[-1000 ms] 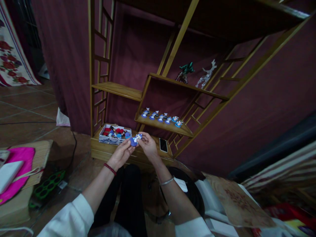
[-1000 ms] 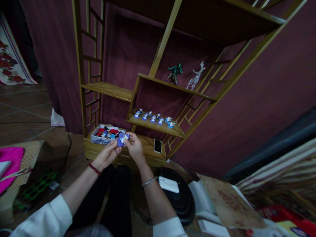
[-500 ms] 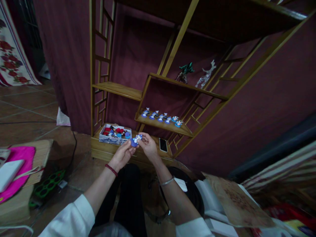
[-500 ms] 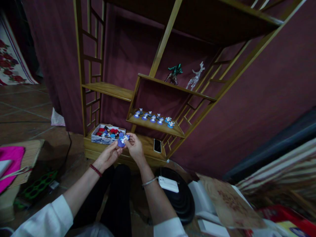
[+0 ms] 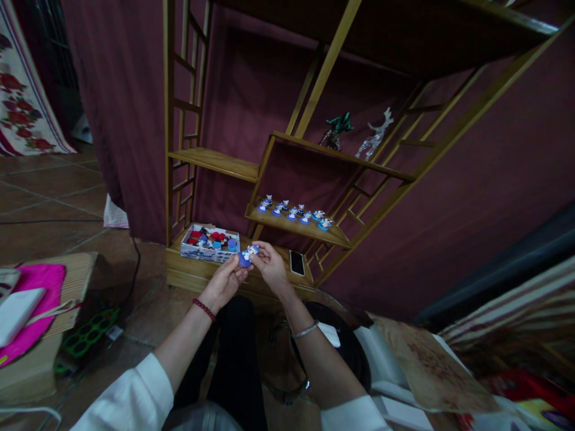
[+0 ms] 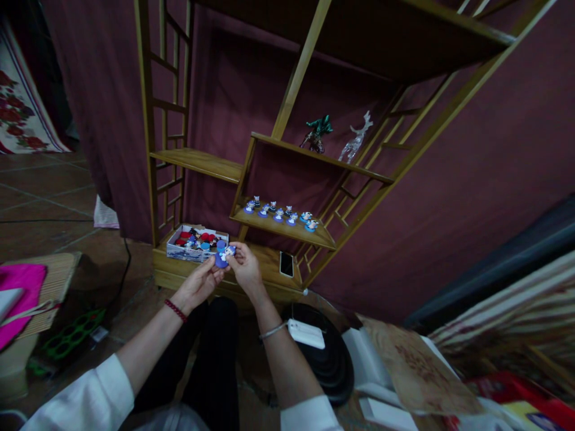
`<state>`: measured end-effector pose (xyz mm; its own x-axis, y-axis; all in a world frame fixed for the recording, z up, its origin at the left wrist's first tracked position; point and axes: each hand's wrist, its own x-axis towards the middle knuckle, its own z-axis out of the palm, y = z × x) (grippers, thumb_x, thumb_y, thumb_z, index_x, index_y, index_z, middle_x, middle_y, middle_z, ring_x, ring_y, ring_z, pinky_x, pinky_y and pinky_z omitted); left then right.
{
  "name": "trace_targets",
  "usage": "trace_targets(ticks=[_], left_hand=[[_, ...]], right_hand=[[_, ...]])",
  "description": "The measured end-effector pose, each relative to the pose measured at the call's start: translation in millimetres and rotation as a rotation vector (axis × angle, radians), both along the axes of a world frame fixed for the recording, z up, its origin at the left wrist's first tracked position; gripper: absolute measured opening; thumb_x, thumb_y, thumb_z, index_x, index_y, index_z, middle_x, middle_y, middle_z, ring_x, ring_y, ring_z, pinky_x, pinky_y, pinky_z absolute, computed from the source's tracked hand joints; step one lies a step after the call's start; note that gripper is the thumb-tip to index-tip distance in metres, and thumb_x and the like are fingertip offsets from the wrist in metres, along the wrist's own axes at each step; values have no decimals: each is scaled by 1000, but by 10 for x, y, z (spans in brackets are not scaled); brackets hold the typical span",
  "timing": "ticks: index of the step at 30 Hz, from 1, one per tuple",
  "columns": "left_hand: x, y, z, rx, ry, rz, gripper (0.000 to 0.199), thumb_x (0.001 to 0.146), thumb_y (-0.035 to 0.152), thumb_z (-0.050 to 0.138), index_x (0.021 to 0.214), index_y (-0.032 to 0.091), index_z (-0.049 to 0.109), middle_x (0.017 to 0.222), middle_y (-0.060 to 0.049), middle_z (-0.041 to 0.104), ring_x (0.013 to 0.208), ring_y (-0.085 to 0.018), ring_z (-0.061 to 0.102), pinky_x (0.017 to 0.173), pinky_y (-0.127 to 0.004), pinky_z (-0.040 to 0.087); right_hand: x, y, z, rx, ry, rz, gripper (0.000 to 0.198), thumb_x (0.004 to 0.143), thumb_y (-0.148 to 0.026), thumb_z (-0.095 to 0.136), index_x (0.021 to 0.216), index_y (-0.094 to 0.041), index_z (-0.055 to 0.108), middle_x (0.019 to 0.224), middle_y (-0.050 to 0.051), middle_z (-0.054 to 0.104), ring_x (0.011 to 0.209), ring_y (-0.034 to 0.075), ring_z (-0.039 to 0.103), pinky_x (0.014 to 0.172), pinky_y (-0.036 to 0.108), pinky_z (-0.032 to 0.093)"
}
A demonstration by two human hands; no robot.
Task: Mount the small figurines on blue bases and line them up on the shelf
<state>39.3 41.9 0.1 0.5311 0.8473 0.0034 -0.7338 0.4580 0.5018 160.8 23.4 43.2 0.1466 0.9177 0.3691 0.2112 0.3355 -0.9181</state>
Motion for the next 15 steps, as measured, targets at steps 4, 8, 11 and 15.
trace_targets(ticks=[4, 8, 11, 15], left_hand=[[15, -6, -14, 9, 1, -1, 15, 76, 24, 60, 87, 15, 58, 83, -4, 65, 74, -13, 61, 63, -21, 46], [24, -8, -35, 13, 11, -8, 16, 76, 26, 59, 89, 15, 59, 84, -5, 65, 75, -14, 61, 63, -21, 45], [24, -9, -38, 1, 21, -13, 17, 77, 26, 59, 90, 15, 59, 85, -5, 65, 75, -13, 61, 62, -20, 45], [18, -11, -32, -15, 42, -22, 18, 77, 28, 58, 90, 15, 59, 83, -5, 65, 75, -13, 62, 62, -21, 44]], right_hand=[[-4, -17, 22, -3, -4, -6, 31, 65, -25, 62, 95, -20, 54, 85, 2, 63, 75, 13, 59, 69, 26, 48], [-7, -21, 19, -7, -11, -9, 31, 65, -26, 62, 95, -20, 54, 85, 2, 63, 74, 13, 59, 68, 26, 48], [-1, -19, 15, -12, -6, 0, 31, 65, -25, 62, 95, -20, 54, 85, 2, 63, 75, 13, 59, 68, 26, 48], [4, -10, 19, -16, 2, 11, 31, 65, -25, 62, 95, -20, 54, 84, 2, 62, 75, 13, 59, 69, 26, 48]])
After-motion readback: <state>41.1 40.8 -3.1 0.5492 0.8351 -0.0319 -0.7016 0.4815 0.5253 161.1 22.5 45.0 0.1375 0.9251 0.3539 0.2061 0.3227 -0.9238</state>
